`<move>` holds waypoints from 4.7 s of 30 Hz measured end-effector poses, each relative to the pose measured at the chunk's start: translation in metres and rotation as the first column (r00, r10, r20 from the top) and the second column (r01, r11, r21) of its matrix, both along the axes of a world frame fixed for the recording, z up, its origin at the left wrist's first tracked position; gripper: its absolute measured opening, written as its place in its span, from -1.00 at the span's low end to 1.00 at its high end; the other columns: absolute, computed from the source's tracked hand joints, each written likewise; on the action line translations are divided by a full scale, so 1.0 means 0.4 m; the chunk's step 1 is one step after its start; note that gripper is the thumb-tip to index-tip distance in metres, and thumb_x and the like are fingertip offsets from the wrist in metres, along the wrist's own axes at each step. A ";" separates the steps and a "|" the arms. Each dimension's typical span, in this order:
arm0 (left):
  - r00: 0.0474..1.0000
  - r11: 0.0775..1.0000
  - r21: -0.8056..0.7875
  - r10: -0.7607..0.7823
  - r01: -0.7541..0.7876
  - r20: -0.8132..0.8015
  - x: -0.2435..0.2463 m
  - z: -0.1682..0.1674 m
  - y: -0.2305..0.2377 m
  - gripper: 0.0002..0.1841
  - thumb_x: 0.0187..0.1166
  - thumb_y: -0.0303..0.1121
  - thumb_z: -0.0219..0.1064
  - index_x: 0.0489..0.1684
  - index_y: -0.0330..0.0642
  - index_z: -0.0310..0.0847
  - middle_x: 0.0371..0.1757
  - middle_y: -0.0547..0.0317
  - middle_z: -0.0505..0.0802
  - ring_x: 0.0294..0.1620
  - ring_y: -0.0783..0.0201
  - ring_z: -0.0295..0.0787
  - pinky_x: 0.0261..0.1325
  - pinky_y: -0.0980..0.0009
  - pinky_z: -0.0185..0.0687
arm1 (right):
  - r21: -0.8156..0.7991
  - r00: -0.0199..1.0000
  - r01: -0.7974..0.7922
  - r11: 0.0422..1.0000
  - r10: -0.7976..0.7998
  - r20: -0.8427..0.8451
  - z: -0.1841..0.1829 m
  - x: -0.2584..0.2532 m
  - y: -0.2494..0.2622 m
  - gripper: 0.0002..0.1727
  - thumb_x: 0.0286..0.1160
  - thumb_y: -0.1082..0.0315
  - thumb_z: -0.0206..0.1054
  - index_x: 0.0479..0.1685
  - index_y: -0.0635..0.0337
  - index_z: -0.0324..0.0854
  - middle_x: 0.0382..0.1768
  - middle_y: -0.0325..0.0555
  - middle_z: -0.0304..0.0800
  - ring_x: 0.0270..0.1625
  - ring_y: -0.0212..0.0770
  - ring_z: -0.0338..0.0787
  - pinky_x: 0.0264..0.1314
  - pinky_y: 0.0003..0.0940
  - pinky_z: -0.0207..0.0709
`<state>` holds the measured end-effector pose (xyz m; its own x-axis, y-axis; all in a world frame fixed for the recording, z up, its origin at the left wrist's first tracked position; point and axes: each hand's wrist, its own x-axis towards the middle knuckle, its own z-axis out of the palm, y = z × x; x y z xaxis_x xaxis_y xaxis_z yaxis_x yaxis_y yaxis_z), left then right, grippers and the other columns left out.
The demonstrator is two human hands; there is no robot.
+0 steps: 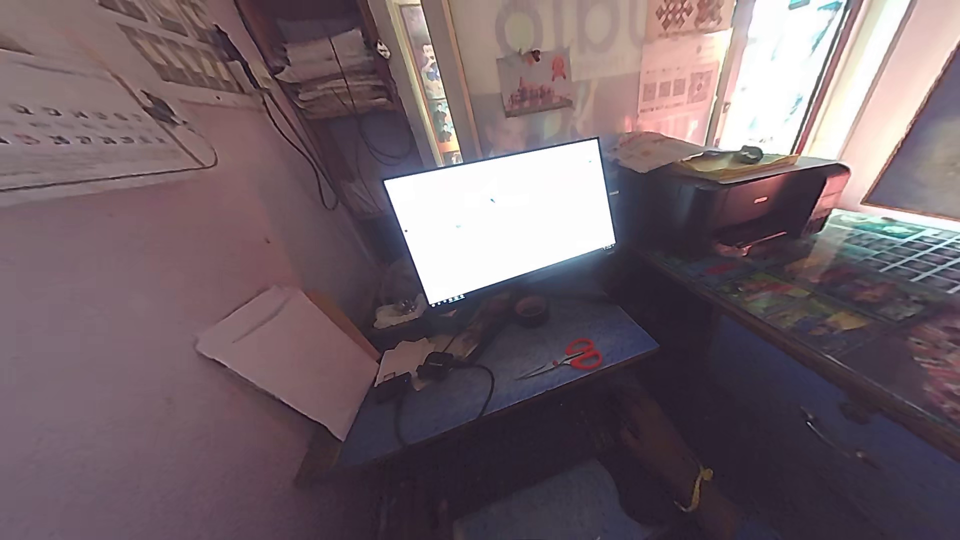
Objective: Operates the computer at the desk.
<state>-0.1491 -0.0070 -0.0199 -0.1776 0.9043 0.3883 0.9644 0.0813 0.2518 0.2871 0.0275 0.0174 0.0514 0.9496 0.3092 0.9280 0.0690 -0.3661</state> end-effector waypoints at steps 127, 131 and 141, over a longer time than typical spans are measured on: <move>0.999 0.999 0.032 -0.004 0.003 0.040 -0.016 -0.044 0.004 -0.21 0.74 0.23 -0.20 0.72 -0.21 0.37 0.79 -0.22 0.36 0.84 -0.23 0.14 0.84 -0.18 -0.05 | 0.179 0.986 -0.136 0.974 0.116 0.116 -0.039 0.001 0.003 -0.48 0.47 0.07 0.29 0.45 -0.10 0.70 0.58 -0.05 0.59 0.60 -0.01 0.59 0.59 -0.03 0.52; 1.000 0.999 0.054 -0.009 0.008 0.018 -0.015 -0.042 0.004 -0.22 0.75 0.20 -0.19 0.73 -0.23 0.35 0.78 -0.24 0.37 0.83 -0.25 0.15 0.85 -0.16 -0.05 | 0.141 0.985 -0.138 0.980 0.120 0.127 -0.026 -0.002 -0.001 -0.47 0.48 0.05 0.28 0.46 -0.09 0.70 0.58 -0.10 0.59 0.63 -0.04 0.55 0.63 -0.04 0.48; 1.000 0.999 0.043 -0.004 0.003 0.007 -0.012 -0.041 0.004 -0.22 0.75 0.21 -0.22 0.76 -0.19 0.31 0.78 -0.21 0.38 0.84 -0.23 0.15 0.83 -0.19 -0.04 | 0.188 0.988 -0.135 0.973 0.117 0.101 -0.025 -0.008 -0.005 -0.46 0.52 0.06 0.27 0.51 -0.10 0.64 0.57 -0.12 0.60 0.63 -0.07 0.55 0.64 -0.04 0.48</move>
<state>-0.1538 -0.0053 -0.0363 -0.1773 0.8875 0.4253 0.9628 0.0670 0.2617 0.2837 0.0254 0.0074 -0.1010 0.8684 0.4855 0.9355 0.2489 -0.2506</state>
